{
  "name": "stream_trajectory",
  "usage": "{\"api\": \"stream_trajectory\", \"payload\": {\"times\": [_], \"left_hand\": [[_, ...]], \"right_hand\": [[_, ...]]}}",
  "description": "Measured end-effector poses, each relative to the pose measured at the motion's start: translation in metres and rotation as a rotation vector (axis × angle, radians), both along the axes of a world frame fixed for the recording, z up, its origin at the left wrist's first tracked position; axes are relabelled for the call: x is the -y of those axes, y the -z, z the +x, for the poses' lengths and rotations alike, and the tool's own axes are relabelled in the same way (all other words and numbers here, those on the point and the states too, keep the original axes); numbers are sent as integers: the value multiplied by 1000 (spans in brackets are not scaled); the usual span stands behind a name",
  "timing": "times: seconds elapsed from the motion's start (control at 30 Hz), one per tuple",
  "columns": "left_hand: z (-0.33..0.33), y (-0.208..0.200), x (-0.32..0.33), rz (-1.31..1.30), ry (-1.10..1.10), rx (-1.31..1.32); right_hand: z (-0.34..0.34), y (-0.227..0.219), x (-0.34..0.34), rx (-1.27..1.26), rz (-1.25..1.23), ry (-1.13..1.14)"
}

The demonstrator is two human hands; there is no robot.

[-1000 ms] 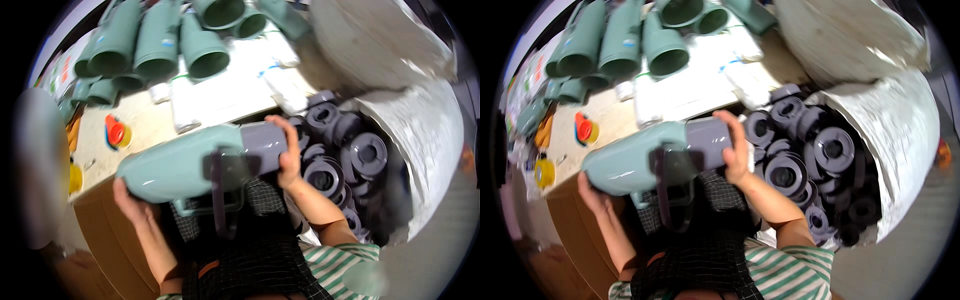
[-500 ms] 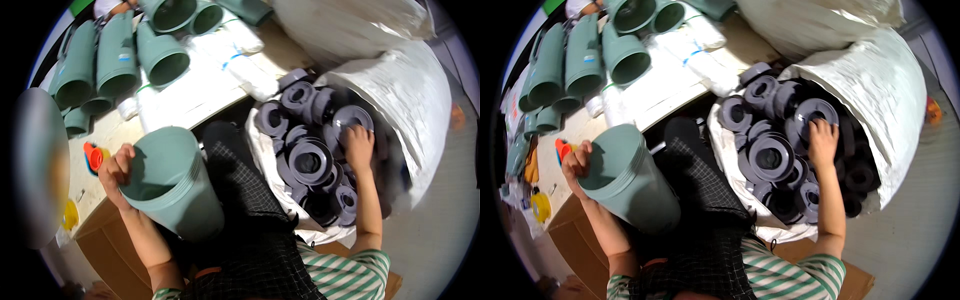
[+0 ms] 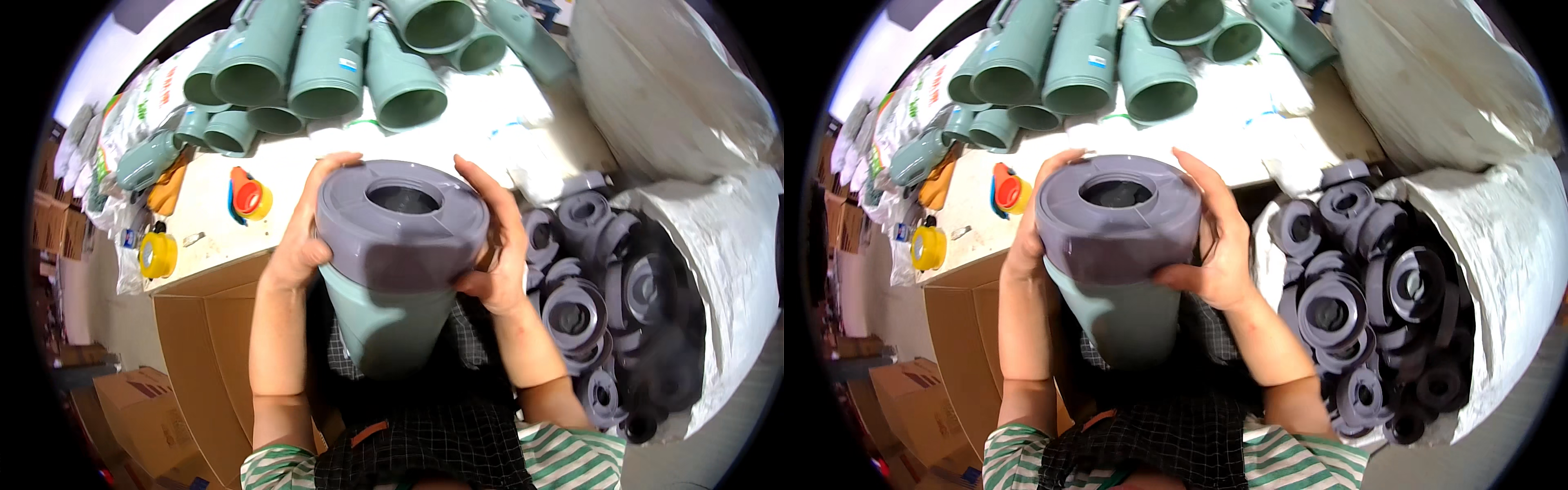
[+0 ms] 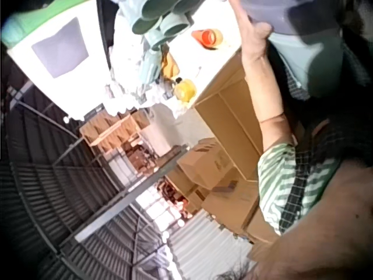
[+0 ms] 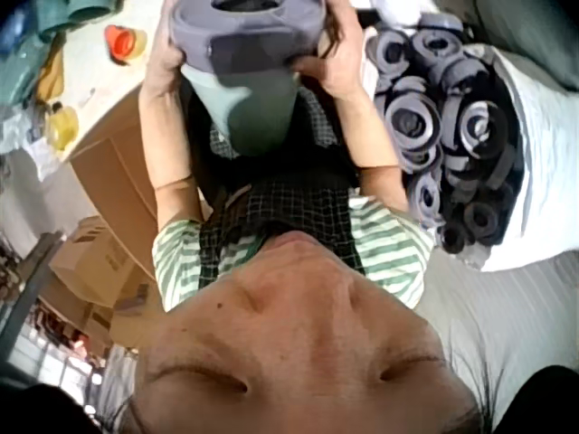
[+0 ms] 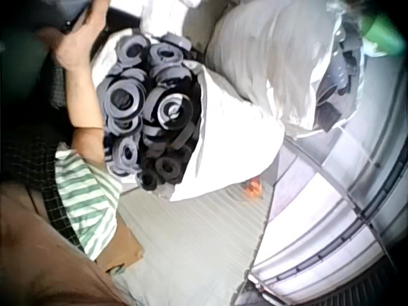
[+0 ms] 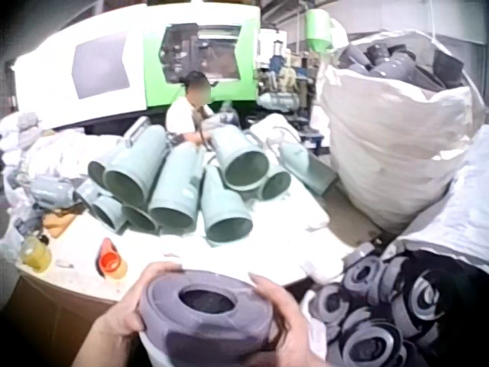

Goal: The person assembles light green electric kettles by attaching grey lids and black handles. They pick up kettle bodies from a table, retrieve lids from a large white sack, and secure the parts together. The assembled units are then placed into a cardboard box.

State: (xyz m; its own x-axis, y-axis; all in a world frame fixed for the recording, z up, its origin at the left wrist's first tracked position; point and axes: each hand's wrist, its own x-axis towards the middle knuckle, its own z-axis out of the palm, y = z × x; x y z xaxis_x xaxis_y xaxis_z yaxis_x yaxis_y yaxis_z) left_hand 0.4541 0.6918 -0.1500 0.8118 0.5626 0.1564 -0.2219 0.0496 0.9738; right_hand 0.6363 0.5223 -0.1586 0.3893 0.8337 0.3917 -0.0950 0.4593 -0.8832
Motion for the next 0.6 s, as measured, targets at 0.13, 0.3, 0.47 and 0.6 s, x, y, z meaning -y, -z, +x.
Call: {"api": "stream_trajectory", "payload": {"times": [0.13, 0.3, 0.47, 0.6], "left_hand": [[-8, -8, 29, -59, -194, -8], [-18, -4, 37, -83, -283, 53], [-18, 5, 43, -60, -291, 22], [-16, 17, 34, 232, -431, 163]], "right_hand": [[-34, 8, -16, -312, -67, 26], [-46, 15, -16, -283, -65, 49], [-46, 22, -14, -309, -74, 57], [-42, 38, -26, -34, 90, 215]]}}
